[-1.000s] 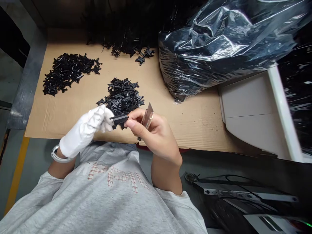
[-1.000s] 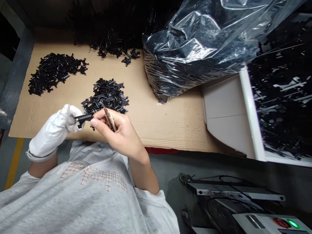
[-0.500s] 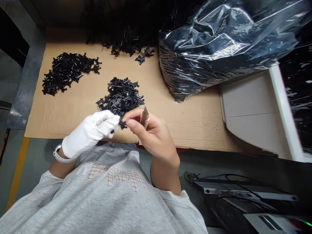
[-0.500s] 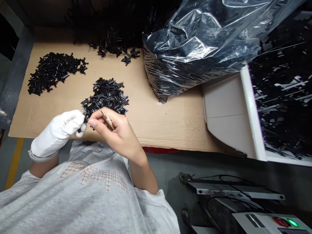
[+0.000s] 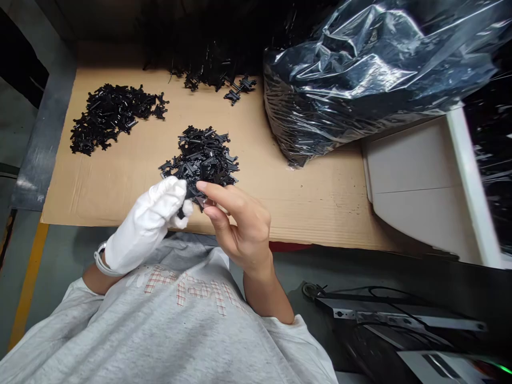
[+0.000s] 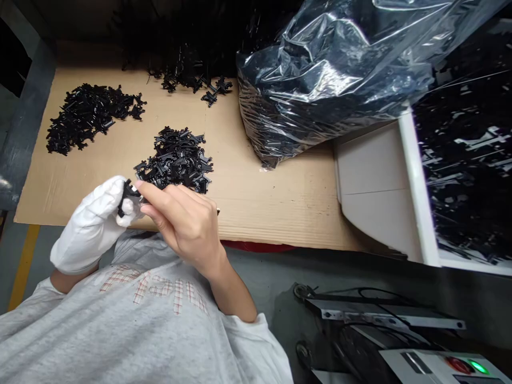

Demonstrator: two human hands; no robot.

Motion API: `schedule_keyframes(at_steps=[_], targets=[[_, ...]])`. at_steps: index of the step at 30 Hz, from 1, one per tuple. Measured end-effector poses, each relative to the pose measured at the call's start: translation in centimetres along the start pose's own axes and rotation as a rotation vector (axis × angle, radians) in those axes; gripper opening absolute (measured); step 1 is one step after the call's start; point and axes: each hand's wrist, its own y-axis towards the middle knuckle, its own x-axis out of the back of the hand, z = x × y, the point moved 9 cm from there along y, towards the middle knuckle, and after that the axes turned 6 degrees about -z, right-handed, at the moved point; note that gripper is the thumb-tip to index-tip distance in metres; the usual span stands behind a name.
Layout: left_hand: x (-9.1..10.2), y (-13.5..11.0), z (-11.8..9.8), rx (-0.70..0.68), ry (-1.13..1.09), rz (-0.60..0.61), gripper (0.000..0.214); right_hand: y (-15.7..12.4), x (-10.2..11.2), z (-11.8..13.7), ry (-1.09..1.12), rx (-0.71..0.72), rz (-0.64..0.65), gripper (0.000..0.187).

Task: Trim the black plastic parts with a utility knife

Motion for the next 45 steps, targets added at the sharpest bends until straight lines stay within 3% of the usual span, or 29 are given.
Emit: schedule_keyframes(at_steps=[4,8,13,16,19,22,23,27,28,30,35,41,43,45], targets=[[-0.2,-0.1,-0.2,0.027,-0.121,-0.004,0.020,0.0,0.1,-0.1,0.031,-0.017,-0.012,0.024],[-0.4,-0.3,-0.4,0.047,-0.154,-0.002,0.026,-0.2,0.8,-1.7,0.125,-0.187,-0.094,0.026],[-0.4,0.2,-0.5,-0.048,0.122,0.030,0.027,-0.6,-0.5,-2.9,0.330,-0.429,0.006,0.022],[-1.1,0.7,-0.8,-0.130,0.303,0.054,0.028,-0.5,-1.2,-3.4,0.413,-0.558,0.037,0.008],[-1.4,1.2,-1.1,-0.206,0.448,0.083,0.026,-0.4,-1.7,-4.5,0.403,-0.649,0.070,0.012],[1.4,2.5,-1.0,-0.224,0.708,-0.004,0.021,-0.4,-1.9,-6.8,0.271,-0.708,0.091,0.019],[3.4,3.1,-1.2,-0.219,0.832,-0.106,0.024,-0.3,-2.0,-7.6,0.216,-0.709,0.094,0.021],[12.9,4.6,-3.9,-0.179,1.298,-0.705,0.040,-0.1,-2.7,-11.2,-0.010,-0.761,0.151,0.023],[14.4,5.1,-4.5,-0.153,1.407,-0.774,0.043,0.0,-2.9,-11.9,-0.057,-0.763,0.166,0.023],[16.0,6.7,-4.8,-0.109,1.584,-0.768,0.045,0.3,-3.2,-12.6,-0.110,-0.751,0.175,0.020],[16.4,9.2,-4.8,-0.106,1.836,-0.665,0.046,0.4,-2.9,-12.8,-0.134,-0.709,0.150,0.015],[15.8,8.9,-4.3,-0.236,1.845,-0.520,0.038,-0.7,-0.9,-12.4,-0.126,-0.694,0.083,0.021],[15.3,7.9,-5.0,-0.313,1.747,-0.572,0.031,-0.7,-0.3,-11.8,-0.092,-0.687,0.042,0.021],[14.7,6.2,-6.2,-0.416,1.488,-0.700,0.022,-0.4,0.0,-10.8,-0.025,-0.675,0.019,0.020]])
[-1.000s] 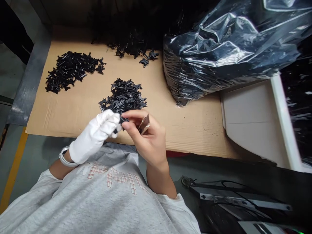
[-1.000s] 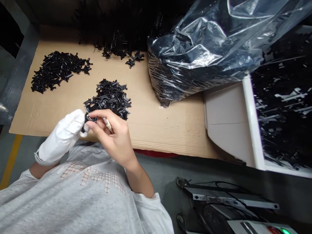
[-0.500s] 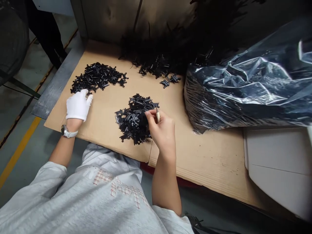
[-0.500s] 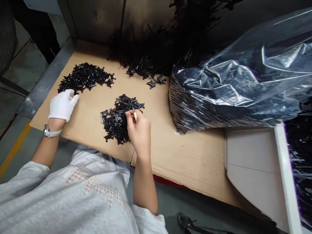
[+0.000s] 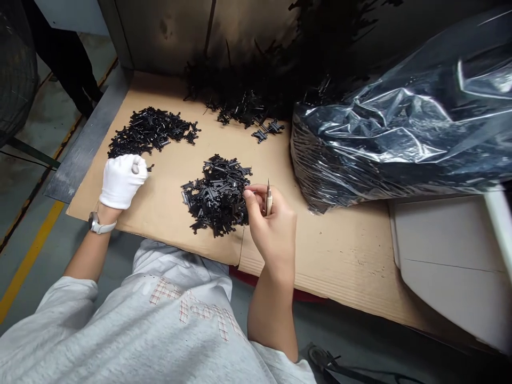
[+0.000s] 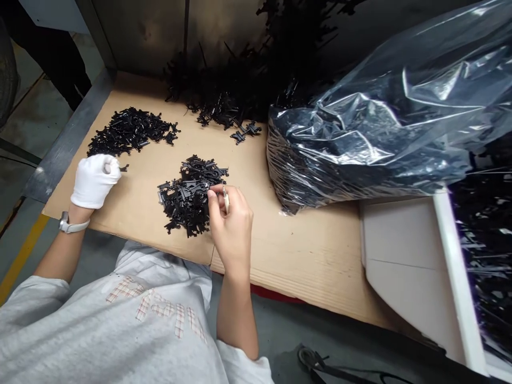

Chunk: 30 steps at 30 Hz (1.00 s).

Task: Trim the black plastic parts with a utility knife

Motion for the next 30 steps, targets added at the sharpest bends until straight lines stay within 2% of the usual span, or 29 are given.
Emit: schedule_keyframes(at_steps=[2,3,4,5,7,9,11,14,16,20,24,27,30], targets=[[1.6,-1.1,-0.6,0.136,-0.362,-0.121,0.017,-0.5,-0.1,1.3,0.088,0.019,0.038,0.017],[1.7,-1.8,-1.2,0.199,-0.568,-0.128,0.017,-0.7,-0.2,2.0,0.137,0.029,0.060,0.015],[1.3,-2.6,-2.1,0.254,-0.765,-0.087,0.018,-1.0,-0.4,2.7,0.186,0.037,0.085,0.013],[0.6,-3.4,-3.3,0.308,-0.932,0.007,0.018,-1.2,-0.6,3.3,0.234,0.041,0.110,0.011],[-0.4,-4.9,-6.2,0.341,-1.125,0.183,0.016,-1.8,-1.2,4.2,0.324,0.043,0.179,0.013],[-0.5,-6.0,-9.1,0.262,-1.154,0.339,0.014,-2.4,-1.9,4.9,0.385,0.049,0.270,0.020],[-0.1,-6.5,-11.2,0.172,-1.124,0.430,0.016,-2.8,-2.4,5.3,0.417,0.059,0.345,0.023],[1.0,-6.5,-12.8,0.108,-1.074,0.464,0.022,-2.9,-2.6,5.3,0.480,0.028,0.407,0.016],[1.0,-6.6,-13.1,0.145,-1.106,0.488,0.024,-3.0,-2.8,5.0,0.550,-0.044,0.426,0.015],[-0.7,-7.9,-13.2,0.368,-1.466,0.587,0.027,-3.3,-2.9,4.5,0.727,-0.156,0.371,0.022],[-2.5,-10.0,-14.0,0.512,-1.726,0.707,0.026,-3.9,-3.1,4.1,0.792,-0.241,0.288,0.030],[-2.9,-11.2,-14.7,0.536,-1.781,0.789,0.034,-4.1,-2.5,4.1,0.736,-0.236,0.192,0.035],[-2.8,-11.7,-14.9,0.509,-1.752,0.824,0.036,-4.3,-1.9,4.3,0.692,-0.204,0.129,0.031]])
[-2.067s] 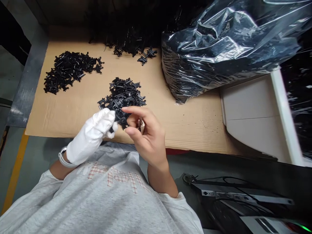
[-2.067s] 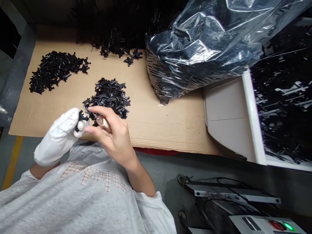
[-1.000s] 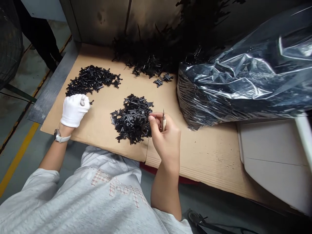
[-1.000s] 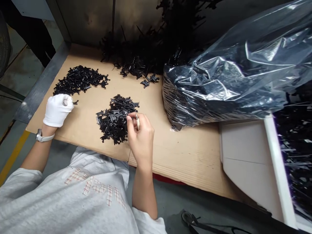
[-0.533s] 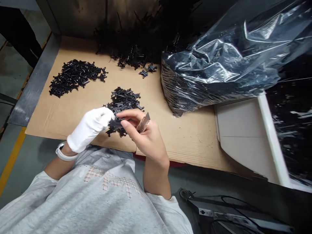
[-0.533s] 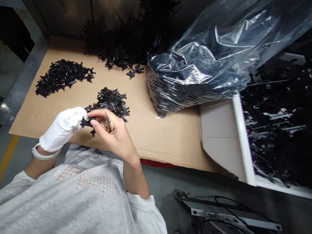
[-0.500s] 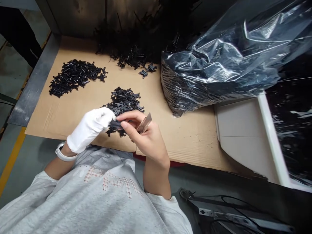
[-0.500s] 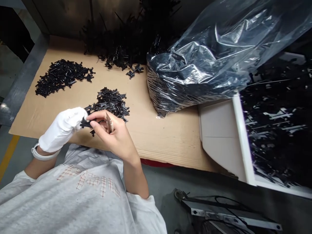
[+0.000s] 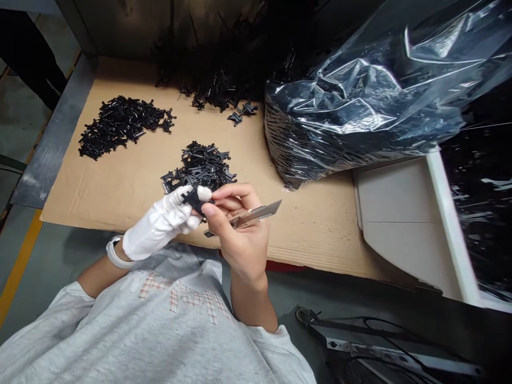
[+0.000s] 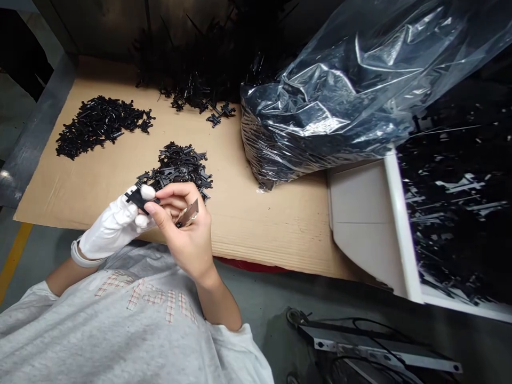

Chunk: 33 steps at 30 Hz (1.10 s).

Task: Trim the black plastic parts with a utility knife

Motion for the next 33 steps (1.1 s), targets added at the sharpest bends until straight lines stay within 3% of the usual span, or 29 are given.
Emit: schedule_keyframes(at_steps=[4,9,16,21,26,30,33], targets=[[-0.1,-0.2,-0.3,-0.034,0.036,0.029,0.030,-0.4,0.3,0.4,0.023,0.037,-0.030,0.026],[-0.5,-0.4,-0.9,-0.094,0.102,0.097,0.026,-0.6,0.2,-0.3,0.060,-0.026,-0.004,0.034],[-1.1,-0.8,-3.1,-0.250,0.265,0.109,0.016,-1.7,-2.4,-2.2,0.324,-0.383,0.234,0.042],[-1.7,-1.3,-4.3,-0.321,0.332,0.127,0.015,-3.0,-3.8,-2.3,0.510,-0.549,0.353,0.040],[-1.0,-1.3,-4.8,-0.378,0.456,0.091,0.036,-3.7,-4.5,-2.5,0.625,-0.635,0.402,0.036],[-0.5,-1.1,-4.7,-0.382,0.474,0.014,0.043,-3.7,-4.8,-2.9,0.550,-0.571,0.411,0.031],[-0.1,-1.5,-5.2,-0.421,0.399,-0.112,0.051,-2.8,-3.4,-2.1,0.376,-0.295,0.329,0.031]])
